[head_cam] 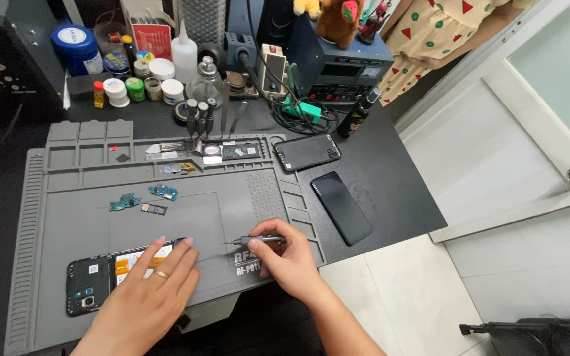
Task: The person uses a screwdriver to remove screws from the back of a disassembled smartphone placed on a gray work mat. They carefully unscrew multiple fasteners around the device's perimeter while holding the phone steady with their other hand.
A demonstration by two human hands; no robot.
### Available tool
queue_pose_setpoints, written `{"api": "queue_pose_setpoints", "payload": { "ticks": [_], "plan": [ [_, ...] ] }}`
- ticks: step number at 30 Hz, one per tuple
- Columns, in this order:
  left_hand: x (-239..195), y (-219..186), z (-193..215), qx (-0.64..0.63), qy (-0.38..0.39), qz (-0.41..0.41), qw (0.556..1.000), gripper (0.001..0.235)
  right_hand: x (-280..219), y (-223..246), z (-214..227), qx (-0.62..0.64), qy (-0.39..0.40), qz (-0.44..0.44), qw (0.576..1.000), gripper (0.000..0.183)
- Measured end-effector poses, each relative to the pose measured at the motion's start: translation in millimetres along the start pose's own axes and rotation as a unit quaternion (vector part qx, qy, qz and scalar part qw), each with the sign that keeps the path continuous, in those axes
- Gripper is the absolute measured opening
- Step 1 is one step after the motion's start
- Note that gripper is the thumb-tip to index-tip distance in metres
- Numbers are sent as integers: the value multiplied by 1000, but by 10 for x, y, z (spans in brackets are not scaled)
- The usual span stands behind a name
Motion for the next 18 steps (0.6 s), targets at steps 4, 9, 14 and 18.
{"api": "queue_pose_setpoints", "payload": {
  "ticks": [4, 9, 14, 18],
  "plan": [
    [101, 204, 176, -56, -64, 63, 994, 22, 12, -42, -6, 4, 12, 25, 1000, 11],
    [269, 701, 306, -332, -2, 161, 929, 21, 2, 0, 5, -25, -12, 1, 1000, 12],
    [339, 965, 172, -284, -23, 221, 933, 24, 39, -98, 33, -33, -13, 11, 999, 14],
    [346, 1008, 48, -207, -25, 209, 955, 22, 39, -160, 40, -63, -41, 22, 997, 16]
  ]
}}
Point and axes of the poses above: each hand's wrist, its own x-axis towards the middle knuckle, its own z-axis out of the back of the hand, y = z × x, the point moved 3 cm from there along x, towards the middle knuckle, and after that the axes turned 1 degree about y, right-handed, at the moved point
